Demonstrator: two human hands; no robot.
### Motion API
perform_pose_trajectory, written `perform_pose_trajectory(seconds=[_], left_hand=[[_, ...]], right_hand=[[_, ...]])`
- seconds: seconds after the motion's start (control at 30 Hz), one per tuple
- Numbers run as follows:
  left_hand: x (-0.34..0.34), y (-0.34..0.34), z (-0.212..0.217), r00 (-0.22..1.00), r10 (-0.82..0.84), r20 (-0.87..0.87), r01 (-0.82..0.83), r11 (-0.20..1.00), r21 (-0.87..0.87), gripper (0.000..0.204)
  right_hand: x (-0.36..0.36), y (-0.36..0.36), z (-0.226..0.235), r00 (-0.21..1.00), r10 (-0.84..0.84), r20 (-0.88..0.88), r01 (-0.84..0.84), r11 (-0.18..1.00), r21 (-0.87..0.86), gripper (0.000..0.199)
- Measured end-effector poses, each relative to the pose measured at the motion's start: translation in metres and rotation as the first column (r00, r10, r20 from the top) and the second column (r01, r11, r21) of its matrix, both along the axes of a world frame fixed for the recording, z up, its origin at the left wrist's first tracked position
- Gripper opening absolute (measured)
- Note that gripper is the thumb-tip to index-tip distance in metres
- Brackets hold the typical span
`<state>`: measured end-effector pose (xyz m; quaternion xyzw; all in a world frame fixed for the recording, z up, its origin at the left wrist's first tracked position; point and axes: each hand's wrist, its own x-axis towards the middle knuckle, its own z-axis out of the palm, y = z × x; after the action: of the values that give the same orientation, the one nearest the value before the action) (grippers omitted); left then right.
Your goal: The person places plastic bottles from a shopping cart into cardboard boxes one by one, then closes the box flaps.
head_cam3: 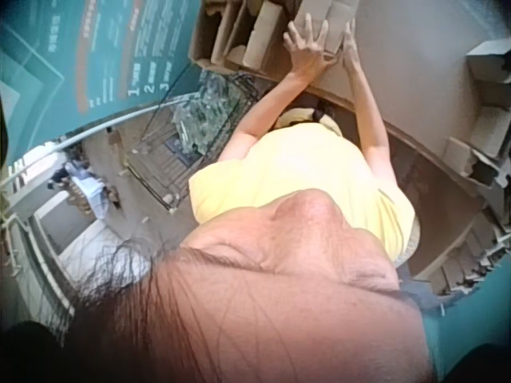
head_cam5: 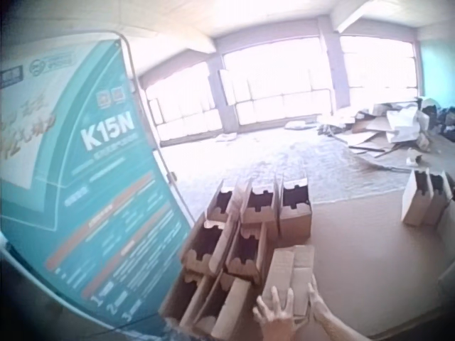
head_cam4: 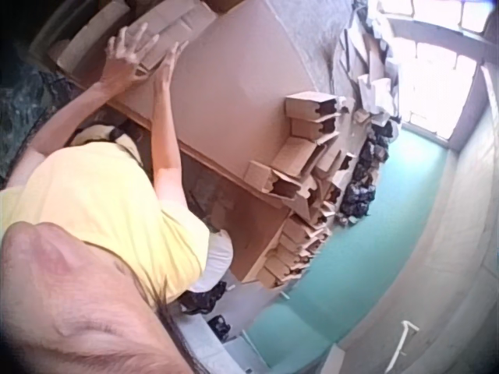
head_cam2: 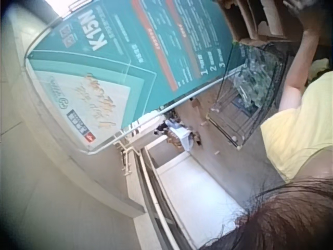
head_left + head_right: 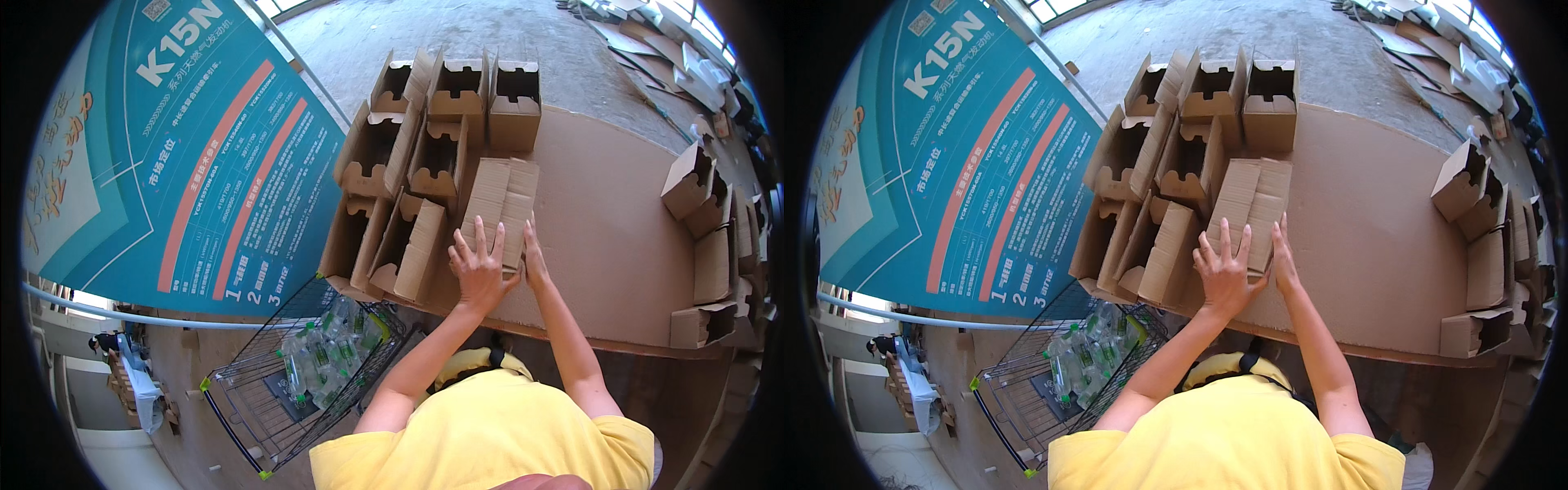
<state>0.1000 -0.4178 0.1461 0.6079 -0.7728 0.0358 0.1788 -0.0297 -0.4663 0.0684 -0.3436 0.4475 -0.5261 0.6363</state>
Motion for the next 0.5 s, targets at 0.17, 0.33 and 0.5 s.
perform_pose_trajectory(seconds=[0.17,0.33,0.5], left_hand=[[-0.018,-0.047,-0.015,0.996,0.094,-0.001,-0.094,0.994,-0.060,0.081],[-0.026,-0.074,-0.018,0.991,0.134,0.016,-0.133,0.990,-0.040,0.084],[-0.027,-0.093,-0.012,0.980,0.178,0.086,-0.179,0.984,-0.002,0.086]], right_hand=[[-0.005,-0.046,0.030,0.983,0.019,-0.183,-0.010,0.999,0.050,0.068],[-0.014,-0.086,0.003,0.985,-0.046,-0.164,0.033,0.996,-0.080,0.073],[-0.007,-0.105,0.001,0.957,-0.124,-0.263,0.093,0.987,-0.127,0.071]])
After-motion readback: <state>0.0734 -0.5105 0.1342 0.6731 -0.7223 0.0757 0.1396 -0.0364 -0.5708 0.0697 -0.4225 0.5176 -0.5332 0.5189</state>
